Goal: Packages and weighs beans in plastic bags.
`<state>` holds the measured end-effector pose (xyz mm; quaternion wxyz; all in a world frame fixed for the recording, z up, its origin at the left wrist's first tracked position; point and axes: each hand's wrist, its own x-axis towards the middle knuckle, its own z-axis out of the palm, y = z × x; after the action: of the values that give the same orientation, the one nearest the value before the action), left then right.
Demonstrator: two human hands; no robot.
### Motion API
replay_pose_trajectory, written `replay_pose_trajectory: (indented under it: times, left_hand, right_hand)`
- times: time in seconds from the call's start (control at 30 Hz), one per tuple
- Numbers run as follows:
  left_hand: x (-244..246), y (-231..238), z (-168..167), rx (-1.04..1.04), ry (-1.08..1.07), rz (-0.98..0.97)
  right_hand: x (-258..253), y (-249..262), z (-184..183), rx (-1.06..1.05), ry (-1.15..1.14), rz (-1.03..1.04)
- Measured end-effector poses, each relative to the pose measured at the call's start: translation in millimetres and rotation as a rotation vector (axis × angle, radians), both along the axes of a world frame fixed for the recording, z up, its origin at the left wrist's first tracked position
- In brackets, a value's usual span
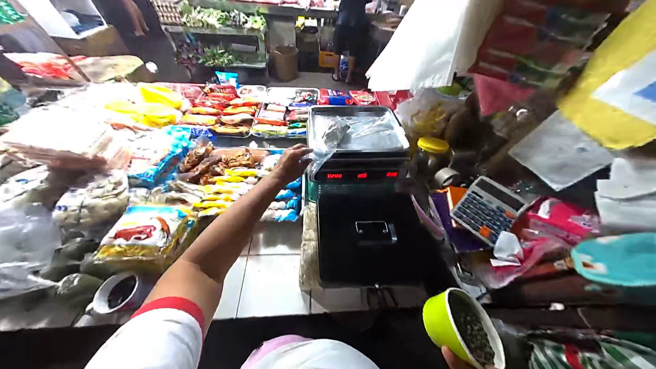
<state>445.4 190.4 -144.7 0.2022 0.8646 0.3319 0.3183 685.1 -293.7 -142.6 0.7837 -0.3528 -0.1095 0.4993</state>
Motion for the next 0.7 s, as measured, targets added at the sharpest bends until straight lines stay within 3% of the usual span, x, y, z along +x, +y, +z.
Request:
replay_pose_trajectory:
  times: [0.17,0.33,0.53,0.7]
  left_hand:
    - [31.6,58.5,108.3,0.086,0.115,-0.205]
    - [74.8,102.9,197.6,-0.057,0.209,-0.135]
    - [100.1,144.3,232.8,-0.526,-0.108,-0.223]
    - [101.1,168.5,232.8,-0.573,-0.012,-0.222]
  right_hand:
    - [-7.4,120.7,57.0,-0.002,-0.191,0.011]
    - [-6.5,251.8,124.4,0.010,-0.321,-0.034]
    - [0.8,365.7,200.6,0.003,-0.405,-0.075]
    - [4.0,416.1,237.3,-0.069,-0.505,-0.102]
